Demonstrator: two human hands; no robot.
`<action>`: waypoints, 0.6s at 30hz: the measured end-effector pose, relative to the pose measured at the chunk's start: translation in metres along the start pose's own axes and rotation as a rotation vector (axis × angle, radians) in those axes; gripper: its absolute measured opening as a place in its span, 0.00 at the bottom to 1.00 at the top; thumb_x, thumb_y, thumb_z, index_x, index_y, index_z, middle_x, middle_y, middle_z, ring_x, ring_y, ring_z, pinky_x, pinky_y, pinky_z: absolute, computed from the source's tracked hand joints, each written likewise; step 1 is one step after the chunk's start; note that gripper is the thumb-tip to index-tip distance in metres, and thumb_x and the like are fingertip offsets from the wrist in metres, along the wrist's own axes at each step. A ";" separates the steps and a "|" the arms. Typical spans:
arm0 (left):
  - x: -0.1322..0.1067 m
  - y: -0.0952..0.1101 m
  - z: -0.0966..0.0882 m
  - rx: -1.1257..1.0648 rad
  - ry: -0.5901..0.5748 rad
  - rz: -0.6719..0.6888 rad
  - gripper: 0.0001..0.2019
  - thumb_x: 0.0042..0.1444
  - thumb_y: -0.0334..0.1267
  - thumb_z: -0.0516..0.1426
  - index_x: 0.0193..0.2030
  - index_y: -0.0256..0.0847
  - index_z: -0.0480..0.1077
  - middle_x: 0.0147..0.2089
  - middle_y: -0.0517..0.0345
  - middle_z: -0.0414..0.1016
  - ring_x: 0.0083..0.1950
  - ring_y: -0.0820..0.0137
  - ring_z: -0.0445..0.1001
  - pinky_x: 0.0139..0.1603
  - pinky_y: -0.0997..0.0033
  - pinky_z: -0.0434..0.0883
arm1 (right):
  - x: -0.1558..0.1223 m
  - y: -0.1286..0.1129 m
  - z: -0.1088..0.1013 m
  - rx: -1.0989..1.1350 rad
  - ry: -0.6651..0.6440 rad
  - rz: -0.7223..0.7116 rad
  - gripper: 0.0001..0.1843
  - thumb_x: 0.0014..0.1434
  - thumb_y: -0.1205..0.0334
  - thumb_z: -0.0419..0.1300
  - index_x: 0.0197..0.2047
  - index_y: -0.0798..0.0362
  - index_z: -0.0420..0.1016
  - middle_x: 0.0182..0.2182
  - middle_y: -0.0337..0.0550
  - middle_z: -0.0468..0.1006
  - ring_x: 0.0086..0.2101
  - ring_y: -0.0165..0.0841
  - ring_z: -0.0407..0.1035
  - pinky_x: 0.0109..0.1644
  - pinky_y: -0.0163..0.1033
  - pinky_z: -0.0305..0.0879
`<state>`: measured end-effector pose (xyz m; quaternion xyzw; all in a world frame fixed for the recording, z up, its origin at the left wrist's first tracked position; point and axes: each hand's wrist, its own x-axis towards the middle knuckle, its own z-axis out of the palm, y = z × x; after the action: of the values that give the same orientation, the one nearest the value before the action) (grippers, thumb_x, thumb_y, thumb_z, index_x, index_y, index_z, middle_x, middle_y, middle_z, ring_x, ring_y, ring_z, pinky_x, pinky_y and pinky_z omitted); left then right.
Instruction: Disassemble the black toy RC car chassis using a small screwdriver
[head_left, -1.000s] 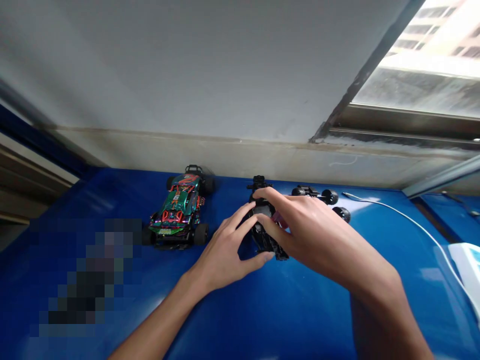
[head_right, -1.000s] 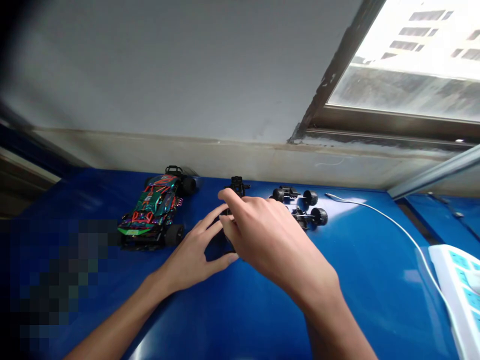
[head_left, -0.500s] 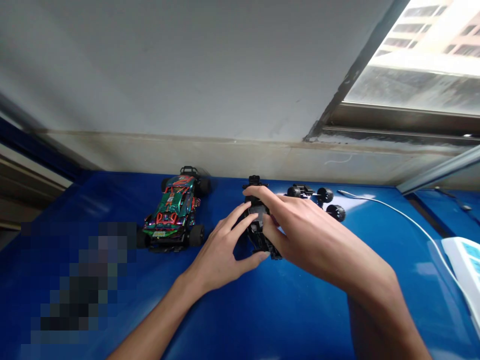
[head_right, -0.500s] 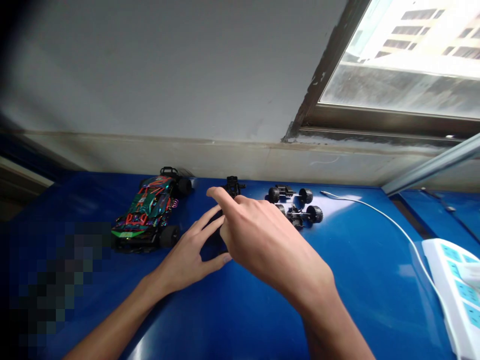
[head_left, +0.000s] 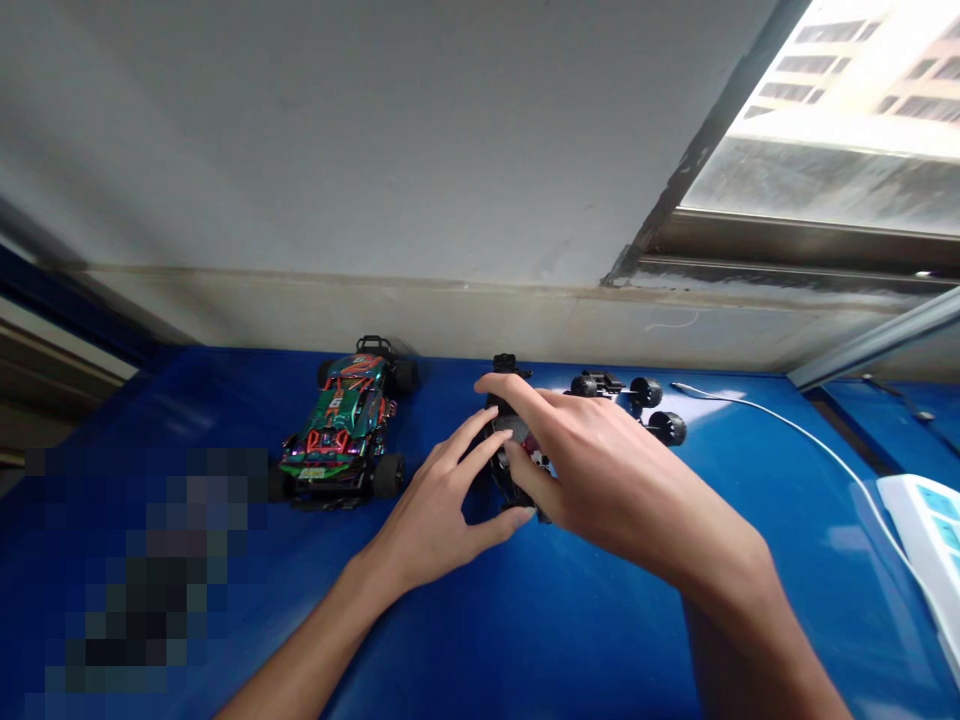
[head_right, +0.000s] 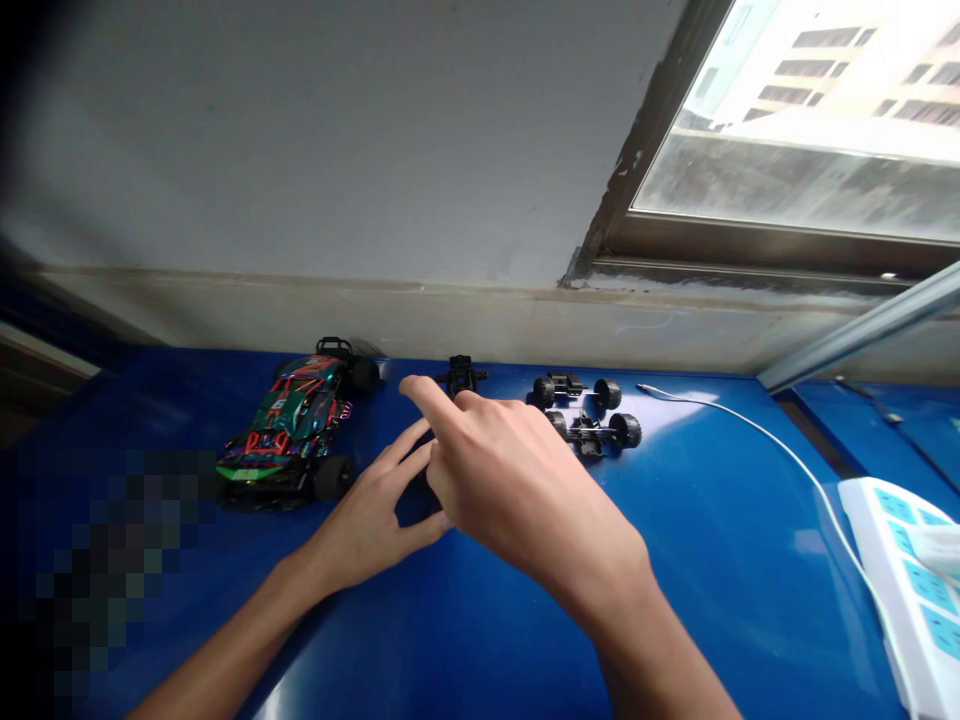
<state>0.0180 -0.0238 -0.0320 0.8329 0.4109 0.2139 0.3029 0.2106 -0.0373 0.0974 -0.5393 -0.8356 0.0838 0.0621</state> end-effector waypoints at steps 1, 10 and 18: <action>0.000 -0.001 0.000 0.004 0.001 0.003 0.40 0.64 0.57 0.64 0.77 0.46 0.60 0.84 0.46 0.49 0.81 0.44 0.58 0.77 0.40 0.65 | 0.002 -0.002 0.000 -0.026 -0.010 0.023 0.25 0.73 0.65 0.54 0.70 0.49 0.62 0.35 0.41 0.81 0.32 0.37 0.74 0.32 0.40 0.49; 0.001 0.002 -0.002 0.023 -0.001 0.019 0.39 0.64 0.58 0.63 0.77 0.46 0.60 0.84 0.45 0.49 0.81 0.43 0.58 0.77 0.37 0.66 | 0.000 0.003 0.002 -0.087 -0.060 -0.012 0.27 0.71 0.72 0.51 0.71 0.48 0.60 0.27 0.36 0.75 0.26 0.35 0.68 0.31 0.41 0.47; 0.001 -0.001 -0.001 -0.006 0.007 0.020 0.38 0.64 0.56 0.64 0.77 0.48 0.61 0.84 0.47 0.48 0.81 0.44 0.57 0.78 0.39 0.65 | -0.002 0.003 -0.002 0.049 -0.022 -0.001 0.32 0.73 0.67 0.52 0.77 0.46 0.51 0.43 0.46 0.83 0.40 0.41 0.78 0.38 0.40 0.57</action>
<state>0.0172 -0.0225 -0.0322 0.8352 0.4030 0.2208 0.3020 0.2148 -0.0381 0.0984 -0.5362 -0.8342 0.1103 0.0665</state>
